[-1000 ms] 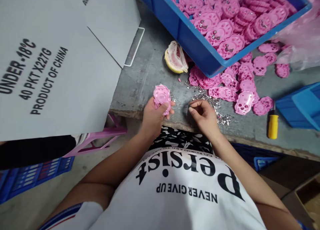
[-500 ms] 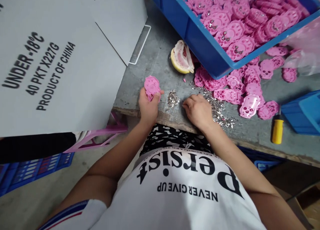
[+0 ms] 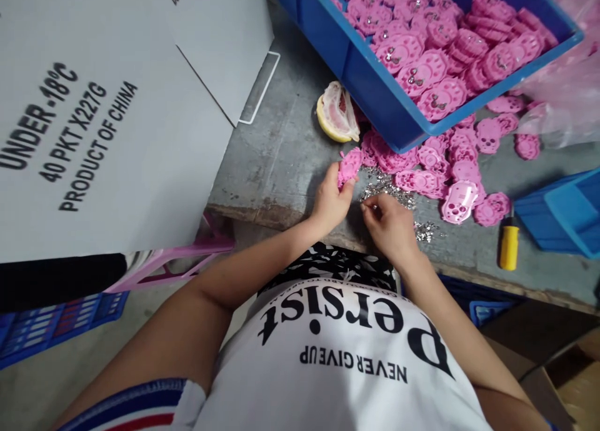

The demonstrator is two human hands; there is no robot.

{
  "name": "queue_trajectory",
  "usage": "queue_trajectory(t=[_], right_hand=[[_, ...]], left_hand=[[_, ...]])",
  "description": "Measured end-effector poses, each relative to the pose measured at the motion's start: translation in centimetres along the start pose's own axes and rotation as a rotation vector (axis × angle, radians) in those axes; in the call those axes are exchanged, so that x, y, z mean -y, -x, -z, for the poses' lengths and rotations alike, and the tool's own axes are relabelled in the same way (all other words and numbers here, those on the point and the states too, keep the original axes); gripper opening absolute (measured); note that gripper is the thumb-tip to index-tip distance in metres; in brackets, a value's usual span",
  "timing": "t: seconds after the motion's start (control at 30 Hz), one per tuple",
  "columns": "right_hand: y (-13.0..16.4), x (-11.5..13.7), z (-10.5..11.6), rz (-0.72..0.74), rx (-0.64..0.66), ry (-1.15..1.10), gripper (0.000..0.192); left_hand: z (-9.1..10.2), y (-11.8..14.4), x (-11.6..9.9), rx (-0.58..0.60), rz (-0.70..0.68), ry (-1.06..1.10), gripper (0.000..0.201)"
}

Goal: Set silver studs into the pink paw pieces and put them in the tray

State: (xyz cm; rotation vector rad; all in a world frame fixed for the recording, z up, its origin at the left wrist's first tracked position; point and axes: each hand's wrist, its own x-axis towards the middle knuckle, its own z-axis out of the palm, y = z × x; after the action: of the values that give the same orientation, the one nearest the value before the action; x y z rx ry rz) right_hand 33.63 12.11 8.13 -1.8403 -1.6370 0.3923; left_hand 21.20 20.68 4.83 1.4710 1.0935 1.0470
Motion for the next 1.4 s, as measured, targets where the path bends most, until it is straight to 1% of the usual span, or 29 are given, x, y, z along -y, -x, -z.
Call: queue_trajectory(t=[0.1,0.2,0.23,0.3,0.37,0.43,0.53,0.63,0.73,0.83,0.93,1.03,1.1,1.17,1.27,1.4], right_hand=[[0.3,-0.3,0.6,-0.137,-0.003,-0.205,0.006],[0.5,-0.3,1.0,-0.232,0.026,-0.402,0.014],[0.6,-0.2,1.1,-0.251,0.038,-0.463,0.015],[0.7,0.2,1.5,-0.267,0.061,-0.551,0.017],[0.8,0.8,1.9,-0.246,0.074,-0.557,0.015],[0.9,1.5,2.2,-0.202,0.067,-0.492,0.011],[1.0,2.2,2.5,-0.143,0.062,-0.406,0.008],[1.2,2.4,2.6,-0.101,0.069,-0.375,0.009],[1.3,2.4,2.7,-0.057,0.067,-0.337,0.011],[1.4,2.4,2.7,-0.046,0.065,-0.327,0.011],[1.5,2.7,2.4,-0.086,0.039,-0.377,0.009],[1.6,2.9,1.8,-0.218,-0.002,-0.546,0.009],[1.7,3.0,1.4,-0.328,-0.017,-0.705,0.016],[1.8,3.0,1.1,-0.397,-0.03,-0.821,0.023],[1.9,2.9,0.9,-0.416,-0.034,-0.862,0.027],[2.0,2.7,0.9,-0.36,0.003,-0.799,0.025]], left_hand=[[-0.3,-0.3,-0.2,-0.015,-0.012,0.068,0.019],[0.6,0.3,-1.8,-0.076,-0.005,0.073,0.023],[1.0,0.7,-2.4,-0.08,0.006,0.07,0.025],[2.0,1.8,-3.6,-0.025,0.048,0.057,0.027],[2.7,2.9,-4.4,0.068,0.116,0.041,0.028],[3.0,3.8,-4.7,0.128,0.18,0.043,0.03],[3.0,4.6,-4.8,0.116,0.219,0.047,0.031],[2.7,4.9,-4.9,0.086,0.222,0.003,0.031],[2.6,5.0,-5.0,0.057,0.196,-0.023,0.03],[2.5,5.0,-4.9,0.038,0.147,-0.075,0.029],[2.5,5.0,-5.1,0.021,0.111,-0.153,0.03],[2.4,4.9,-5.4,-0.017,0.102,-0.189,0.028],[2.2,5.0,-5.7,-0.035,0.102,-0.197,0.026],[2.1,5.0,-6.0,-0.044,0.108,-0.203,0.025],[2.0,5.1,-6.2,-0.047,0.12,-0.198,0.024],[1.9,5.1,-6.3,-0.045,0.132,-0.176,0.024]])
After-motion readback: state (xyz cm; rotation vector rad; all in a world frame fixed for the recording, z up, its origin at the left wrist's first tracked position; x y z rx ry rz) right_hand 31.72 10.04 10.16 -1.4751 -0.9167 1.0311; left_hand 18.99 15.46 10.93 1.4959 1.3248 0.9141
